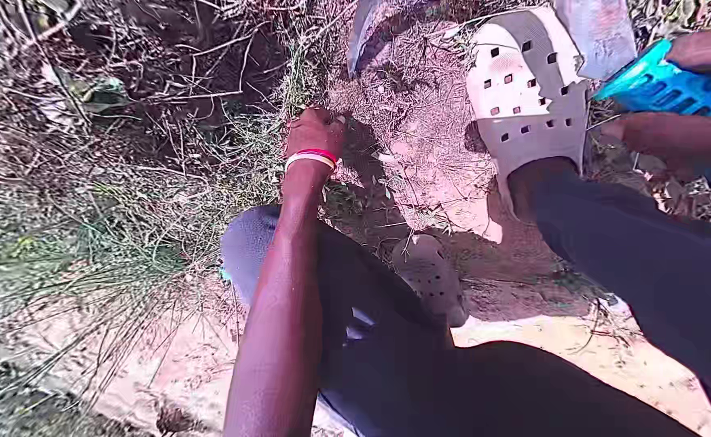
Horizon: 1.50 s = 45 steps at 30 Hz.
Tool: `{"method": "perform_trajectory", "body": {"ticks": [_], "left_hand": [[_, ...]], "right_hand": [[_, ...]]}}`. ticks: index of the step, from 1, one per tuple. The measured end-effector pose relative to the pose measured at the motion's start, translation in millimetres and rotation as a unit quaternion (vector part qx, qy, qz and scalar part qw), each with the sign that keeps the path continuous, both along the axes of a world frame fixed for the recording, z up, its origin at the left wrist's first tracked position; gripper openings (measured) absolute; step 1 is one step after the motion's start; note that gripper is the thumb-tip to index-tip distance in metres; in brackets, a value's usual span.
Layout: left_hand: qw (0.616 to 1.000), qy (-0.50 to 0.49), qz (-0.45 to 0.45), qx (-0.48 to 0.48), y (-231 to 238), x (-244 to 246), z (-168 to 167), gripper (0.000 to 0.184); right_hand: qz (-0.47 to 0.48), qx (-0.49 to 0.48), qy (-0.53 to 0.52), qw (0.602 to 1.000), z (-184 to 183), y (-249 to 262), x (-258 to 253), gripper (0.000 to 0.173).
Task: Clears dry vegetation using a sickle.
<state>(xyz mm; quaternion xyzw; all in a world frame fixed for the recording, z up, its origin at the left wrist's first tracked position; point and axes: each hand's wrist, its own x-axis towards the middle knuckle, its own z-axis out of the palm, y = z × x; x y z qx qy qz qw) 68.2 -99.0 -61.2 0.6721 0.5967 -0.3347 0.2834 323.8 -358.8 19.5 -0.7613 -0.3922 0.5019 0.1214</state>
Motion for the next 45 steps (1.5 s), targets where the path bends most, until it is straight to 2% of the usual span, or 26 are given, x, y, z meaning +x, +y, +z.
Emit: {"method": "perform_trajectory", "body": {"ticks": [3,6,9,13,15,19,22,26,29,33,38,41,43,45], "left_hand": [[1.000,0.012,-0.014,0.008,-11,8,4,0.048],[0.999,-0.014,-0.003,0.031,-17,14,6,0.078],[0.999,-0.034,0.002,0.017,-23,18,0,0.102],[0.999,-0.011,-0.047,0.020,-38,29,-6,0.117],[0.996,0.000,-0.081,0.033,-44,33,-8,0.111],[0.986,0.000,-0.169,0.011,-48,36,-3,0.061],[0.989,-0.007,-0.150,0.000,-43,37,0,0.042],[0.993,-0.038,-0.051,0.099,-17,33,13,0.044],[0.983,-0.039,-0.017,0.176,5,25,23,0.035],[0.990,-0.015,-0.054,0.131,11,15,20,0.046],[0.986,-0.022,-0.149,0.075,-6,17,4,0.046],[0.975,-0.037,-0.198,0.091,-10,13,-9,0.044],[0.975,-0.044,-0.197,0.096,-10,11,-15,0.037],[0.982,-0.043,-0.158,0.099,-7,14,-15,0.034]], "right_hand": [[-0.007,0.040,-0.034,0.999,-5,18,-23,0.040],[-0.015,0.044,-0.051,0.998,1,32,-34,0.046],[-0.026,0.031,-0.035,0.999,0,36,-38,0.041],[-0.032,-0.006,0.003,0.999,0,34,-43,0.030],[-0.030,-0.003,0.002,1.000,0,31,-43,0.029],[-0.049,0.008,-0.007,0.999,-4,27,-44,0.034],[-0.058,0.018,-0.006,0.998,-6,22,-43,0.035],[-0.059,0.034,-0.021,0.997,-7,17,-40,0.038],[-0.056,0.057,-0.035,0.996,-10,10,-35,0.041],[-0.036,0.051,-0.030,0.998,-14,8,-32,0.035],[0.012,0.048,-0.045,0.998,-12,16,-38,0.039],[0.013,0.040,-0.048,0.998,-13,16,-37,0.042],[0.012,0.034,-0.040,0.999,-13,17,-37,0.041],[0.014,0.040,-0.036,0.998,-14,17,-36,0.039]]}}
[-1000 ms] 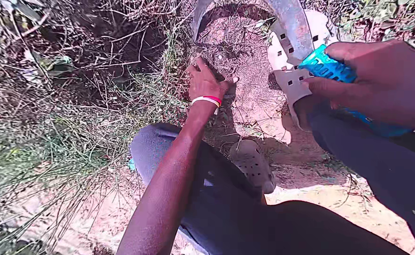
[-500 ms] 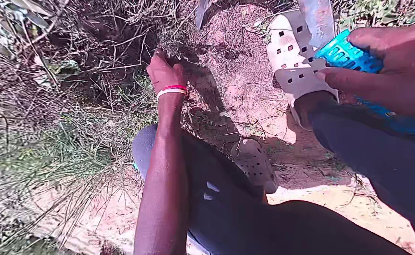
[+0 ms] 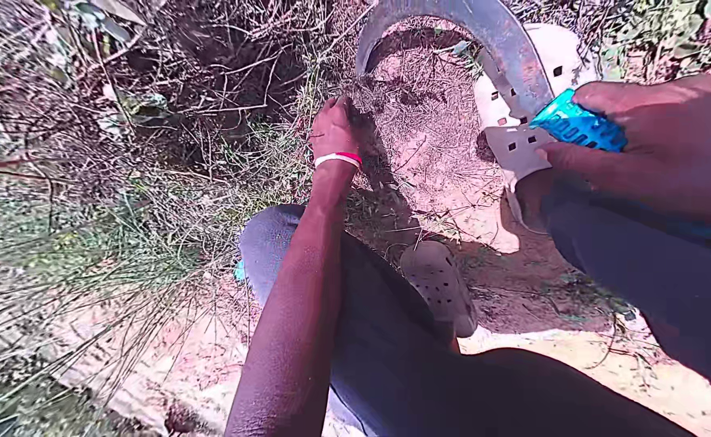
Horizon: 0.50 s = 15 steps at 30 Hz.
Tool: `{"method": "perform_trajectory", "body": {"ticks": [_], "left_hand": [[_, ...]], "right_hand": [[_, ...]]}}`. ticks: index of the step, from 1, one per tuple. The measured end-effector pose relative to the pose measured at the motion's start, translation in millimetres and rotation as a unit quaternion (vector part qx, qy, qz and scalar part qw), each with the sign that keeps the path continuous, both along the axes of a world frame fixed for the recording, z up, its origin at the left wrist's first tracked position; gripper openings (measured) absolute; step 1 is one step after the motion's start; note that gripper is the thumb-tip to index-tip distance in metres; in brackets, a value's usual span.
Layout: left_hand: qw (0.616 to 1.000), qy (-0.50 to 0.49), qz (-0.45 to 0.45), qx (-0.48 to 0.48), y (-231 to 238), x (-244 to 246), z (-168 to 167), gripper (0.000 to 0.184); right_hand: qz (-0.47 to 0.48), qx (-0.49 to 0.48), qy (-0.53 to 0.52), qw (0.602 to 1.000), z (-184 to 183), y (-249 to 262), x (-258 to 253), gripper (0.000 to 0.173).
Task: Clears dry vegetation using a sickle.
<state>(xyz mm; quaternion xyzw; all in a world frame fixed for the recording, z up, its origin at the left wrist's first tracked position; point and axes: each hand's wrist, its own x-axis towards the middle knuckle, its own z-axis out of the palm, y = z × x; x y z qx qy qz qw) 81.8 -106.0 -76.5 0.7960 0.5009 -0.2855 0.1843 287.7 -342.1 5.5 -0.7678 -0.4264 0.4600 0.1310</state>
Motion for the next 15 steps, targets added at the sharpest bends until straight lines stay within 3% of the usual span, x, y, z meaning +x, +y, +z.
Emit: {"method": "perform_trajectory", "body": {"ticks": [4,8,15], "left_hand": [[0.989,0.003,0.144,0.019,13,0,4,0.037],[0.986,0.015,0.161,0.035,19,0,3,0.033],[0.983,-0.004,0.179,0.026,23,-2,2,0.036]], "right_hand": [[0.003,0.034,0.026,0.999,-4,-5,6,0.036],[-0.006,0.052,0.055,0.997,-4,-4,8,0.030],[0.095,-0.120,0.137,0.979,-18,45,-8,0.019]]}}
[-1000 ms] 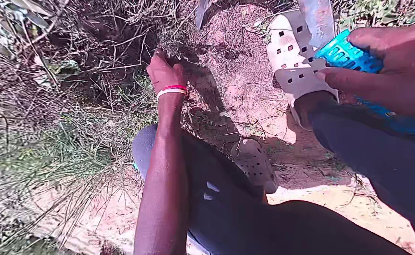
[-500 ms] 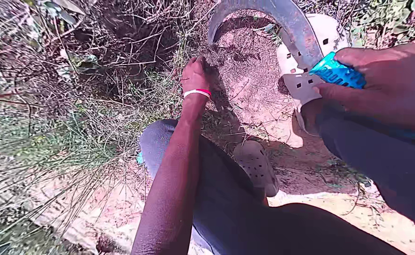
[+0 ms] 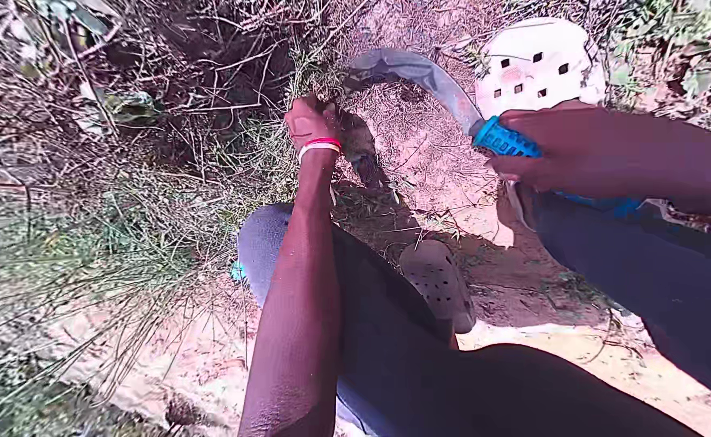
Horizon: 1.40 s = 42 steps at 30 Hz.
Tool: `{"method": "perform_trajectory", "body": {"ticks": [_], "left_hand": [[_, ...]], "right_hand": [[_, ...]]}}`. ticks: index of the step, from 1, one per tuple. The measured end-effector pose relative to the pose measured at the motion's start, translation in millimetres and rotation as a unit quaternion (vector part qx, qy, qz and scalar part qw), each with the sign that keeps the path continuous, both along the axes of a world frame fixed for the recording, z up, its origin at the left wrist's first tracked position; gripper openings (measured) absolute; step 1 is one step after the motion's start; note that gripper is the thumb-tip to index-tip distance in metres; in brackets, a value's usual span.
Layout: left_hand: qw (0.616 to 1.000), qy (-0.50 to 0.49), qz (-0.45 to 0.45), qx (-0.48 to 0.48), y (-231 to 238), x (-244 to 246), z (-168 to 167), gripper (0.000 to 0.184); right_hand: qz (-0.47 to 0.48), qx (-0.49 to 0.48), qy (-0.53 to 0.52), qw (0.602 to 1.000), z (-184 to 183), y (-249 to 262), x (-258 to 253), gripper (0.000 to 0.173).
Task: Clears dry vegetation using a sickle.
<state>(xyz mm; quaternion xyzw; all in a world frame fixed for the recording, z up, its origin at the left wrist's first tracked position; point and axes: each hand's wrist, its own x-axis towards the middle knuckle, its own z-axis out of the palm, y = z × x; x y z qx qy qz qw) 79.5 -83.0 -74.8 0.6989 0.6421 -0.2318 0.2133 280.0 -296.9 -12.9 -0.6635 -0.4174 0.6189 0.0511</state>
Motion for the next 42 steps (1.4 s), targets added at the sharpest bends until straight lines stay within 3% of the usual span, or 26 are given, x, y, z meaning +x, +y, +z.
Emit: {"method": "perform_trajectory", "body": {"ticks": [4,7,11,13,16,18,21,24,29,34,38,42], "left_hand": [[0.999,-0.017,0.016,0.026,1,2,4,0.039],[0.998,-0.036,0.016,0.044,6,1,8,0.042],[0.999,-0.047,-0.025,0.007,6,1,4,0.048],[0.996,-0.074,-0.054,0.001,2,8,5,0.059],[0.985,-0.150,-0.085,-0.016,-4,17,2,0.096],[0.980,-0.155,-0.118,-0.044,-11,22,-2,0.103],[0.978,-0.072,-0.173,-0.088,-40,32,2,0.099],[0.970,-0.066,-0.207,-0.106,-70,35,11,0.095],[0.954,-0.094,-0.286,-0.016,-75,41,1,0.098],[0.927,-0.074,-0.367,-0.035,-79,38,-10,0.063],[0.935,-0.043,-0.343,-0.077,-80,31,1,0.047],[0.960,-0.170,-0.221,0.021,-52,40,9,0.044]], "right_hand": [[-0.005,-0.022,0.015,1.000,6,-2,-2,0.017],[-0.015,0.069,-0.038,0.997,20,-27,11,0.022],[-0.125,0.101,-0.063,0.985,41,-70,48,0.030],[-0.188,0.117,-0.075,0.972,39,-82,52,0.030],[-0.233,0.059,-0.100,0.966,32,-73,37,0.030],[-0.259,0.057,-0.090,0.960,17,-71,23,0.032],[-0.277,0.042,-0.054,0.959,11,-67,18,0.027],[-0.277,0.003,-0.048,0.960,16,-61,18,0.022],[-0.275,-0.007,-0.049,0.960,12,-62,18,0.021],[-0.268,-0.005,-0.054,0.962,11,-61,18,0.020],[-0.266,-0.013,-0.054,0.962,12,-59,17,0.019],[-0.258,0.006,-0.073,0.963,13,-61,14,0.015]]}}
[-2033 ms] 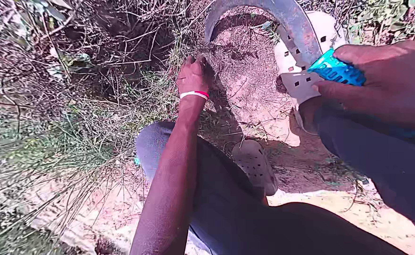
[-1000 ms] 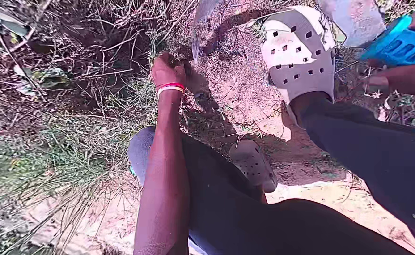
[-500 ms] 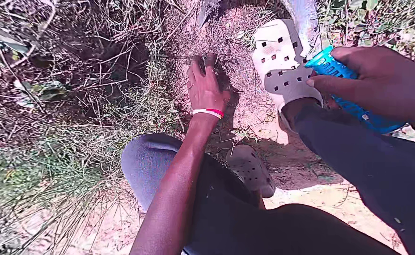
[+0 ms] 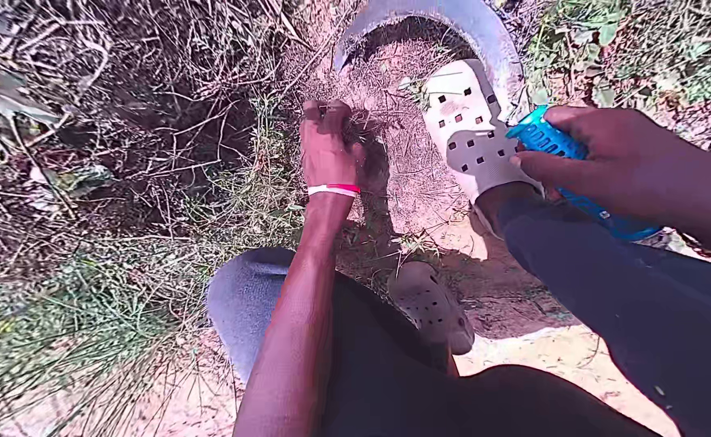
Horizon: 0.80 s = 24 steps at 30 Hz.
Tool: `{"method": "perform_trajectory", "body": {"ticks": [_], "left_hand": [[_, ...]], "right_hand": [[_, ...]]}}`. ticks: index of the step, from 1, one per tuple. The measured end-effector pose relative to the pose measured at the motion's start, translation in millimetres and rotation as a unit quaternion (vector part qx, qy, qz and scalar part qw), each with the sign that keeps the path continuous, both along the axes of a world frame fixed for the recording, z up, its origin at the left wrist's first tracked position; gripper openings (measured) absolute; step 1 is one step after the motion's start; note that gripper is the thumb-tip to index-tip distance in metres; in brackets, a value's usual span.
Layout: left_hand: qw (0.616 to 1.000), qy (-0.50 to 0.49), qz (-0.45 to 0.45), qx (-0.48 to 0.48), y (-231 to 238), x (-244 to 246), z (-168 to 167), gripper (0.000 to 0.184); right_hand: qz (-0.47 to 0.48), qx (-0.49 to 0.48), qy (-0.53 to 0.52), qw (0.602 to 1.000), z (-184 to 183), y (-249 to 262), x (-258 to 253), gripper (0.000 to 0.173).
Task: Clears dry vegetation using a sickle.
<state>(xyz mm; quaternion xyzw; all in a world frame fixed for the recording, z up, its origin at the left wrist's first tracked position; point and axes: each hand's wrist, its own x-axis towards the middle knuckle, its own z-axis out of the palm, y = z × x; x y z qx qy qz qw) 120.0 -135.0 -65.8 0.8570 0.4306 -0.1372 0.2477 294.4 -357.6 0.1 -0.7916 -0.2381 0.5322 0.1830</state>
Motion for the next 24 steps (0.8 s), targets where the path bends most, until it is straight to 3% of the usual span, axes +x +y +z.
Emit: {"method": "perform_trajectory", "body": {"ticks": [2,6,10,11,15,17,20,22,24], "left_hand": [[1.000,-0.011,0.024,0.001,13,8,4,0.043],[0.999,0.030,-0.039,-0.020,19,15,2,0.046],[0.990,0.062,-0.118,-0.053,17,19,-5,0.082],[0.986,0.089,-0.130,-0.056,13,19,-5,0.083],[0.938,0.256,-0.197,-0.124,8,19,-3,0.063],[0.911,0.295,-0.220,-0.187,12,19,4,0.056],[0.944,0.241,-0.182,-0.133,13,23,19,0.050],[0.980,0.126,-0.138,-0.072,13,27,12,0.053],[0.992,0.006,-0.108,-0.067,16,31,-7,0.056]], "right_hand": [[0.021,0.027,-0.030,0.999,0,-3,-3,0.017],[0.038,0.118,-0.106,0.987,-3,-10,-10,0.025],[-0.028,0.158,-0.126,0.979,-4,-9,-12,0.023],[-0.043,0.154,-0.118,0.980,-4,-9,-11,0.022],[-0.068,0.144,-0.136,0.978,-3,-21,-10,0.024],[-0.088,0.161,-0.150,0.971,-3,-30,-8,0.027],[-0.148,0.184,-0.123,0.964,-1,-29,-5,0.022],[-0.180,0.184,-0.098,0.961,0,-25,-5,0.016],[-0.174,0.168,-0.098,0.965,2,-24,-6,0.016]]}}
